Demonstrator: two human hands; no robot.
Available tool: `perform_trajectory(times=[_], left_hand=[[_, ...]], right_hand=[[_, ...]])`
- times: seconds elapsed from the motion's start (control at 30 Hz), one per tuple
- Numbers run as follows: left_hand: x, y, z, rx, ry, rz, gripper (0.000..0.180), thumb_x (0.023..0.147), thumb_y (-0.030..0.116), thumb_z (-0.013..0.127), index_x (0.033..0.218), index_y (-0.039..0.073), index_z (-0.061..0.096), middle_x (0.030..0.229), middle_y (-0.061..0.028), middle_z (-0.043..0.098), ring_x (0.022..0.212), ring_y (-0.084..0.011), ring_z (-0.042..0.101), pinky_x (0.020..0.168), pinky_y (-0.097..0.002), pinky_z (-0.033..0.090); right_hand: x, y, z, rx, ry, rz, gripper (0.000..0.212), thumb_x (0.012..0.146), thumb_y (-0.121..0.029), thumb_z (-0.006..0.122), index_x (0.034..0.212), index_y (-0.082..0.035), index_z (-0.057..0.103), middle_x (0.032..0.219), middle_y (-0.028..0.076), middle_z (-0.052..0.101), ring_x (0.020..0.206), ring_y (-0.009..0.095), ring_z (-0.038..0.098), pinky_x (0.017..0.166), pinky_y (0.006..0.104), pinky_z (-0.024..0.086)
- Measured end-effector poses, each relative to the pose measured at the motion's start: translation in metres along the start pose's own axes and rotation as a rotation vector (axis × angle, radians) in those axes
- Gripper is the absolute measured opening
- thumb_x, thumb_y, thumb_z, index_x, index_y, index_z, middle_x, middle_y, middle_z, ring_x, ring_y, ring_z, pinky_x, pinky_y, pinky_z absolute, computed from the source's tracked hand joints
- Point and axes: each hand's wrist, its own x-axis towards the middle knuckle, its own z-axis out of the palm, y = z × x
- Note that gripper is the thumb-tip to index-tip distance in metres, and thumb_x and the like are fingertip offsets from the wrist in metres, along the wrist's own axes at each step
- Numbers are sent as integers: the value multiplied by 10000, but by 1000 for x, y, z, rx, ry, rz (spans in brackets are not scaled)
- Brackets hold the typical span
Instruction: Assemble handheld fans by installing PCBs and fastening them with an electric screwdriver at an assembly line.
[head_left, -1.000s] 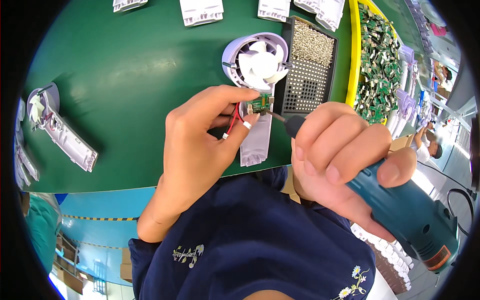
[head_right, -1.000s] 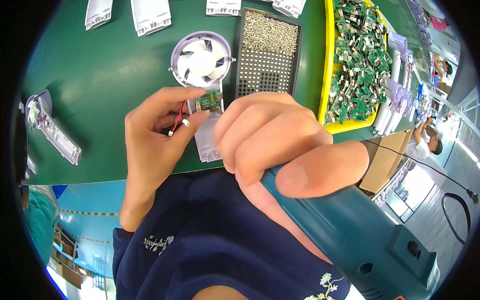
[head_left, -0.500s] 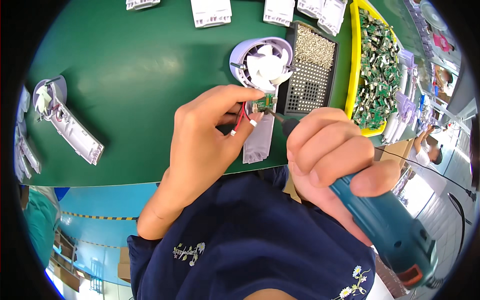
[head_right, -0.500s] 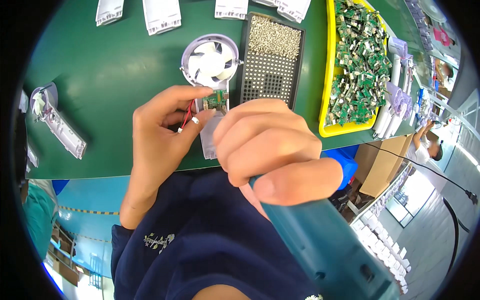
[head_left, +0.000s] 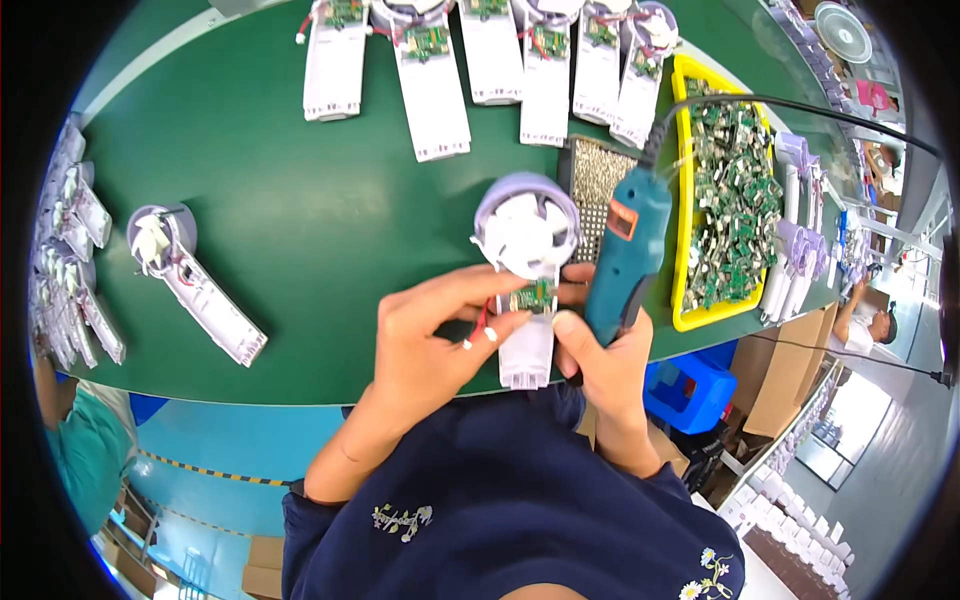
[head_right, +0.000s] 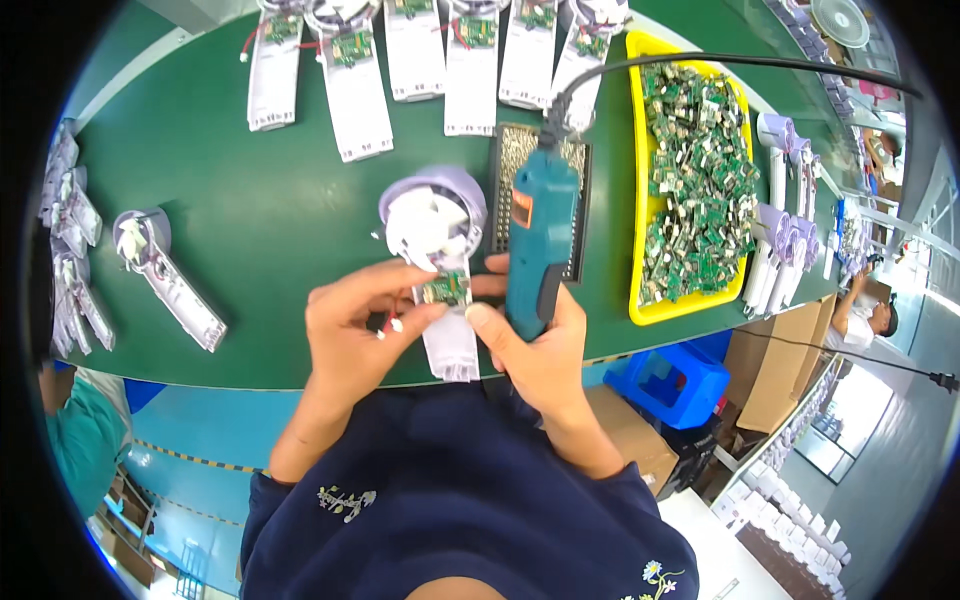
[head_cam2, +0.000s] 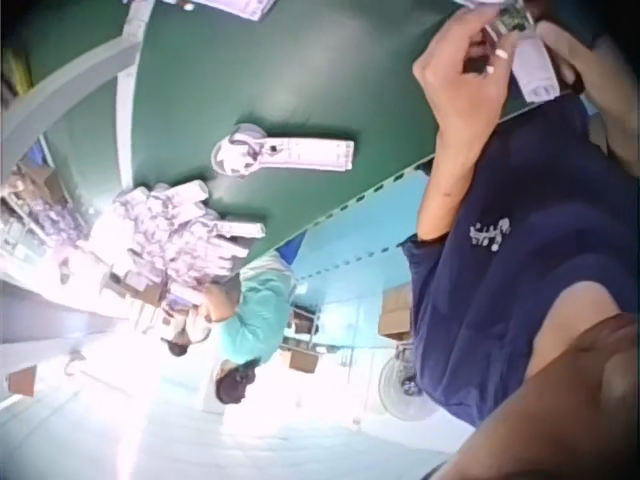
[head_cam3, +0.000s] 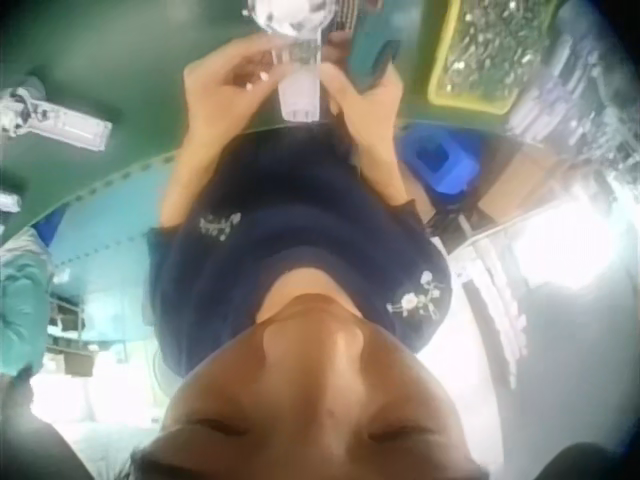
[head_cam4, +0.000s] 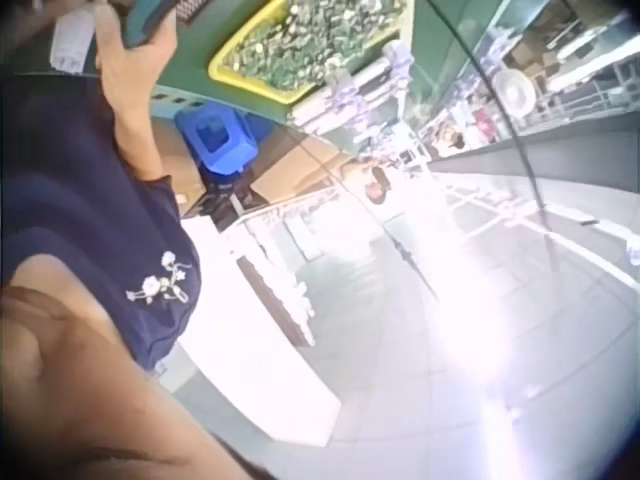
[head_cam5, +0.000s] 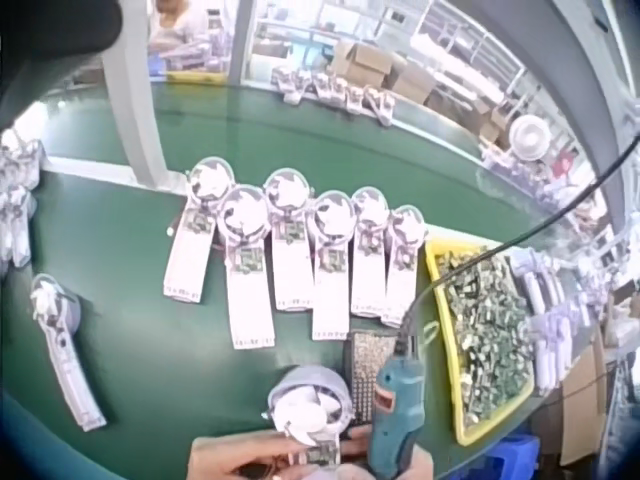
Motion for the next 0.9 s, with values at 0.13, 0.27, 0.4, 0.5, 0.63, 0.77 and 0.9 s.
perform_trajectory(times=[0.13, 0.27, 0.4, 0.5, 0.63, 0.77, 0.9], left_hand=[[-2, -10, 3, -105, -14, 60, 310, 774, -18, 787, 1074, 1, 712, 1047, -134, 721, 846, -161, 708, 694, -271, 597], [-5, -10, 5, -100, -14, 59, 312, 786, -40, 767, 1089, -4, 698, 1064, -145, 713, 860, -168, 708, 719, -275, 606], [-4, -9, 2, -121, -32, 73, 319, 785, -46, 765, 1095, -6, 697, 1079, -148, 708, 869, -169, 709, 719, -271, 605], [-4, -10, 0, -151, -75, 66, 331, 784, -50, 765, 1104, -5, 695, 1089, -150, 705, 882, -162, 706, 711, -264, 604], [-5, -12, 2, -155, -60, 82, 338, 784, -57, 761, 1111, -7, 693, 1096, -155, 701, 884, -156, 704, 700, -262, 605], [-5, -10, 3, -176, -76, 76, 335, 785, -65, 757, 1109, -17, 690, 1099, -157, 698, 874, -154, 705, 706, -269, 610], [-5, -9, 4, -159, -56, 83, 334, 786, -66, 756, 1110, -23, 687, 1095, -160, 698, 882, -150, 699, 712, -272, 613]], right_hand=[[-3, -1, -2, 34, -7, -9, 459, 830, 18, 734, 1241, 53, 534, 978, 131, 697, 570, 53, 553, 457, 184, 407], [-1, 3, -4, 11, -48, -31, 430, 847, 0, 729, 1232, 61, 545, 978, 131, 694, 555, 56, 546, 454, 188, 410], [-2, 5, -3, 88, -82, -33, 399, 870, 3, 702, 1231, 63, 543, 978, 125, 685, 540, 64, 538, 450, 203, 409], [-1, 7, -5, 137, -103, -14, 391, 876, -4, 700, 1227, 66, 541, 943, 117, 673, 530, 71, 533, 450, 212, 409], [-1, 9, -6, 184, -110, -5, 367, 879, -7, 699, 1206, 62, 546, 915, 111, 665, 526, 79, 533, 452, 223, 413], [-4, 16, -11, 173, -124, -31, 356, 873, -4, 706, 1187, 57, 552, 903, 105, 669, 526, 83, 536, 459, 223, 419], [-4, 9, -1, 148, -34, -46, 301, 854, 4, 727, 1103, 46, 563, 818, 79, 635, 524, 76, 533, 456, 220, 410]])
